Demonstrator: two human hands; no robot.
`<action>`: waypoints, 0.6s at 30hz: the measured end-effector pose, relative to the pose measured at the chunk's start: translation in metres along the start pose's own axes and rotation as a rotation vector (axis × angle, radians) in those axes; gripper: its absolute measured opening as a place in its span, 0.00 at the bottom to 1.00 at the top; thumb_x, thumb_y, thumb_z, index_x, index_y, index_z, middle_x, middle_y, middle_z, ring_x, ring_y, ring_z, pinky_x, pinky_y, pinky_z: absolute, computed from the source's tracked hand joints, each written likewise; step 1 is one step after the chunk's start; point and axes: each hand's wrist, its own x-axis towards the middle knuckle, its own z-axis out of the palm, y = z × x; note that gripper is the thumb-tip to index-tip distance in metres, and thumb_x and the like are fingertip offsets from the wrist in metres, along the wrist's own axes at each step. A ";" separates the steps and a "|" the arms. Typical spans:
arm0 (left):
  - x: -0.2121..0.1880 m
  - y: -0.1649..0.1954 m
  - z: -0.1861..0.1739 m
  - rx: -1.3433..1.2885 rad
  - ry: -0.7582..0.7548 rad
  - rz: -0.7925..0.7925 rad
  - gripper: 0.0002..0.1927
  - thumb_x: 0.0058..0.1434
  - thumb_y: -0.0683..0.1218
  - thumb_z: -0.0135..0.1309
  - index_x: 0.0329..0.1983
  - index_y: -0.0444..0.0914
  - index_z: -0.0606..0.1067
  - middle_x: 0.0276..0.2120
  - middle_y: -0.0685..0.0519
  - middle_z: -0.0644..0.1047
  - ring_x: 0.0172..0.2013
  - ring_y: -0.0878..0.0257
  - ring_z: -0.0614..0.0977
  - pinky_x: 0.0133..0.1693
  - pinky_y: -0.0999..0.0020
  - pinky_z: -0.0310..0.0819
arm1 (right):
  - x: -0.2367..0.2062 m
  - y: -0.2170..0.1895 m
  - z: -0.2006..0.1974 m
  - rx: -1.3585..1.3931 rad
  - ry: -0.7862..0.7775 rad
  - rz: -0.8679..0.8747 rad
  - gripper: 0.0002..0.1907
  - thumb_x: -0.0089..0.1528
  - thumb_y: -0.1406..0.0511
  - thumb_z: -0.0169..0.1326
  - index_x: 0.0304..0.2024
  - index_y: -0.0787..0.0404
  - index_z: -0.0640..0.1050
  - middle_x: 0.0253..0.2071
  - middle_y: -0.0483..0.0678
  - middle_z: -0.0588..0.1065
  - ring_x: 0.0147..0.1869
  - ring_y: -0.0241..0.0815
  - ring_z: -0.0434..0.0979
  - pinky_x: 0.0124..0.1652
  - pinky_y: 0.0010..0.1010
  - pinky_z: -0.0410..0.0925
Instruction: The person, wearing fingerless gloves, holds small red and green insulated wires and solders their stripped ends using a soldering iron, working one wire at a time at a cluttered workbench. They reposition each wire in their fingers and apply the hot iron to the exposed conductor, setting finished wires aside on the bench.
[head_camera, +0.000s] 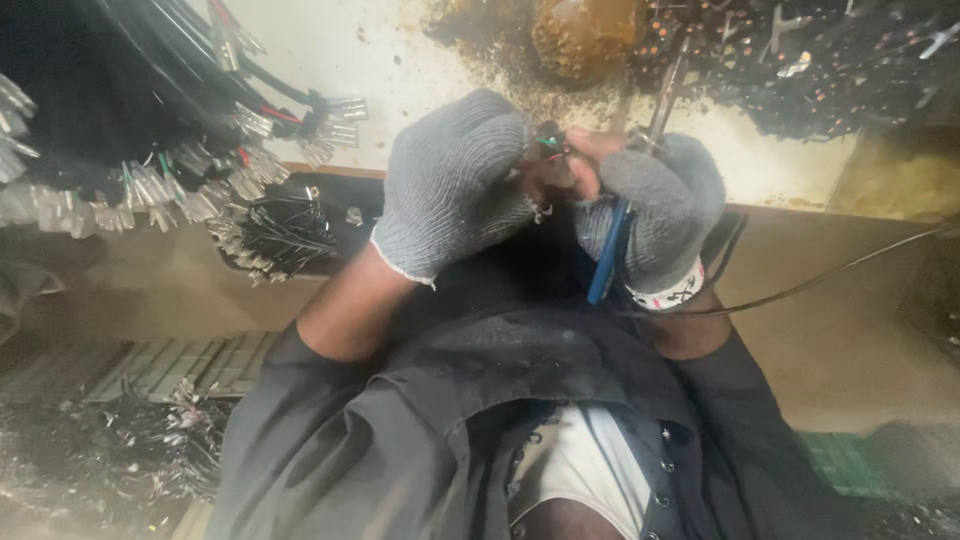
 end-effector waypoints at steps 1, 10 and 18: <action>-0.001 -0.002 0.001 0.005 0.002 -0.007 0.14 0.54 0.45 0.68 0.36 0.43 0.73 0.36 0.52 0.74 0.36 0.52 0.79 0.37 0.58 0.73 | 0.001 0.000 -0.001 0.029 -0.007 -0.020 0.08 0.73 0.74 0.53 0.55 0.68 0.77 0.43 0.54 0.80 0.46 0.46 0.84 0.42 0.29 0.76; 0.001 -0.005 0.007 0.000 0.014 -0.021 0.13 0.58 0.48 0.69 0.35 0.45 0.74 0.33 0.53 0.73 0.34 0.55 0.78 0.36 0.60 0.73 | 0.007 -0.007 -0.008 0.838 0.058 0.953 0.12 0.69 0.66 0.54 0.31 0.65 0.79 0.26 0.46 0.74 0.31 0.35 0.76 0.34 0.24 0.67; 0.001 0.001 0.008 0.047 0.010 -0.046 0.12 0.58 0.46 0.68 0.35 0.45 0.74 0.34 0.54 0.73 0.35 0.56 0.79 0.35 0.60 0.72 | -0.007 0.010 -0.004 0.560 -0.070 0.427 0.14 0.74 0.60 0.53 0.50 0.66 0.77 0.33 0.46 0.74 0.38 0.35 0.76 0.40 0.24 0.70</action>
